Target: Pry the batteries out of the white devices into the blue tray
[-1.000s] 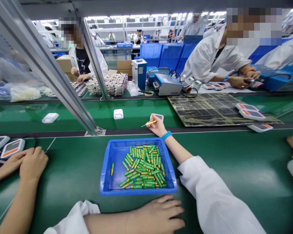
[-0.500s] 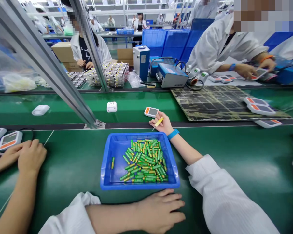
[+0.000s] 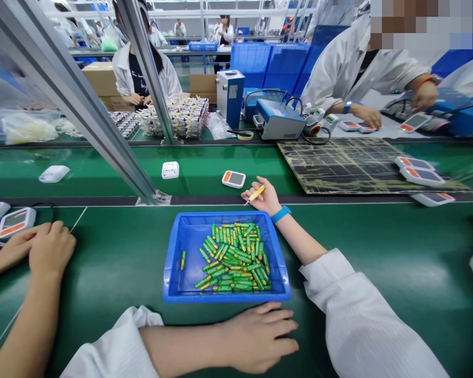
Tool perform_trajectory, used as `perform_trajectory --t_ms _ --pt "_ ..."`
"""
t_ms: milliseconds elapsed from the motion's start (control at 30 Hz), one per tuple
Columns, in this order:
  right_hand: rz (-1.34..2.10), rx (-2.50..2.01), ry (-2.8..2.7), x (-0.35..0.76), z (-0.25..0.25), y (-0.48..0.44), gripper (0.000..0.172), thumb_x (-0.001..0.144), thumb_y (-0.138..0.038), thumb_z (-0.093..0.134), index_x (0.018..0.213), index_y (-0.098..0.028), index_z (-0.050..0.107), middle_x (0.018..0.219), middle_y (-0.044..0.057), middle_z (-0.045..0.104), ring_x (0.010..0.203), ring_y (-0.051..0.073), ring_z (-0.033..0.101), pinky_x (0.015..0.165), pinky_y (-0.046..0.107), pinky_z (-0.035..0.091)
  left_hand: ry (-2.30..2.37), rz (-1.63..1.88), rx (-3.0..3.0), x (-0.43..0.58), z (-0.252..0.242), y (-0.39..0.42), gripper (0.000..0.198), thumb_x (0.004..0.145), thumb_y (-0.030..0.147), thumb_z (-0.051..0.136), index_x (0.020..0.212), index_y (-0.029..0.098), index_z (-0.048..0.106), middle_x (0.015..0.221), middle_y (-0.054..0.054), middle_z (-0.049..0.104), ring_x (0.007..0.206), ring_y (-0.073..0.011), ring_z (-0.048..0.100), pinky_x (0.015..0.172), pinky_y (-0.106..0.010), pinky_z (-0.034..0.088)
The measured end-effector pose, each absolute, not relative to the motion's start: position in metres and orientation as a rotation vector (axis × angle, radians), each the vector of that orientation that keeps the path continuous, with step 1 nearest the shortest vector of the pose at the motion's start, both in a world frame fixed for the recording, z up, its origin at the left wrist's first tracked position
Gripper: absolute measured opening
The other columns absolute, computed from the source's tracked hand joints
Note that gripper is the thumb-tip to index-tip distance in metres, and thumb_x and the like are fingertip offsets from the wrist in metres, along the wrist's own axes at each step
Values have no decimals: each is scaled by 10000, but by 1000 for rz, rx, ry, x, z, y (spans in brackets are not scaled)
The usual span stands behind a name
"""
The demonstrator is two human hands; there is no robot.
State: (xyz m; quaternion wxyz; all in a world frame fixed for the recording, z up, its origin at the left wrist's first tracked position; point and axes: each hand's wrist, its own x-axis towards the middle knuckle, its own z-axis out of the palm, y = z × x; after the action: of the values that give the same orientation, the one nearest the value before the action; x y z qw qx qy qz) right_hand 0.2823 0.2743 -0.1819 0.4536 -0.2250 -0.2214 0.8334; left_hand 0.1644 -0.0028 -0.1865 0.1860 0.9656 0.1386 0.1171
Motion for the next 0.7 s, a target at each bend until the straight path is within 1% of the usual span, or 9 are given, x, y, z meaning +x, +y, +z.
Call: perform_trajectory --t_ms 400,700 --pt "2081 -540 -546 281 -181 275 508 908 -403 467 465 -224 293 292 -61 240 380 108 282 711 302 484 390 320 2746 164 -186 -4 355 961 282 333 1238 159 517 1381 -79 475 1380 -237 369 1179 -393 275" --pt "2047 -530 -600 278 -180 273 521 895 -362 504 462 -217 253 290 -61 241 370 104 265 664 307 471 379 320 2768 163 -186 -3 344 951 288 360 1230 165 518 1365 -78 493 1374 -231 377 1180 -391 281"
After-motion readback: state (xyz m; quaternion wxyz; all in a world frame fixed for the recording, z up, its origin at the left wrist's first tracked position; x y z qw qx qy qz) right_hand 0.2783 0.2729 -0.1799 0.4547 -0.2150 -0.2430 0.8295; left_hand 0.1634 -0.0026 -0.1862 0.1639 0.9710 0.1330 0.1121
